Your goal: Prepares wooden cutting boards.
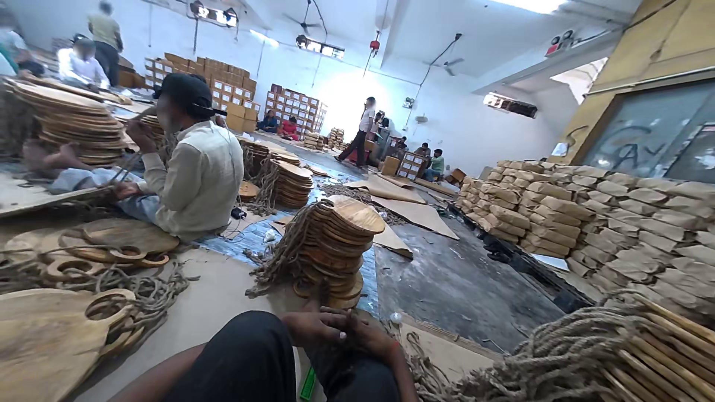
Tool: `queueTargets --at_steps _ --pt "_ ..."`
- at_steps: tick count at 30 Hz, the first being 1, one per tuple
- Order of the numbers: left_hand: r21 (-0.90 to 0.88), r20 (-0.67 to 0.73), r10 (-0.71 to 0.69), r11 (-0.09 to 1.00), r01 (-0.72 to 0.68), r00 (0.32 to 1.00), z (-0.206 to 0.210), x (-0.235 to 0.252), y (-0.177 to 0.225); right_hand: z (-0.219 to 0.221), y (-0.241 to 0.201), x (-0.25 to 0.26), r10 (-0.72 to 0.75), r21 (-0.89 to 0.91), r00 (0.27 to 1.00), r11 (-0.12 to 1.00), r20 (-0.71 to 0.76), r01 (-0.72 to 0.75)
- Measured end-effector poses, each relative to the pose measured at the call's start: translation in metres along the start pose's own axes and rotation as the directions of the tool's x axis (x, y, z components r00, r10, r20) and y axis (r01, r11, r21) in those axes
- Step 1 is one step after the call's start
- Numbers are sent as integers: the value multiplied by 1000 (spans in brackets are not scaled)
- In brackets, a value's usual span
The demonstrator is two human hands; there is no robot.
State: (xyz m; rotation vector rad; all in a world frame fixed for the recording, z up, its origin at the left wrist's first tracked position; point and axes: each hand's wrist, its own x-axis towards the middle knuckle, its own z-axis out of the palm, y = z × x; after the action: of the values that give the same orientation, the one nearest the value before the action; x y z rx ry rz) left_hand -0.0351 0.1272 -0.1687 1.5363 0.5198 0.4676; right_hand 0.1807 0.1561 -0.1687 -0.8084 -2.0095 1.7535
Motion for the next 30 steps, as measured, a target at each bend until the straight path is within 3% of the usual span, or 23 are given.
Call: queueTargets --at_steps 19,30 --pt "9 -6 6 1000 -6 1000 -2 2 -3 4 -6 -3 34 -28 999 999 -35 -35" --pt "-1 8 4 1000 -4 1000 0 0 0 2 -5 0 -2 15 1000 1000 31 2"
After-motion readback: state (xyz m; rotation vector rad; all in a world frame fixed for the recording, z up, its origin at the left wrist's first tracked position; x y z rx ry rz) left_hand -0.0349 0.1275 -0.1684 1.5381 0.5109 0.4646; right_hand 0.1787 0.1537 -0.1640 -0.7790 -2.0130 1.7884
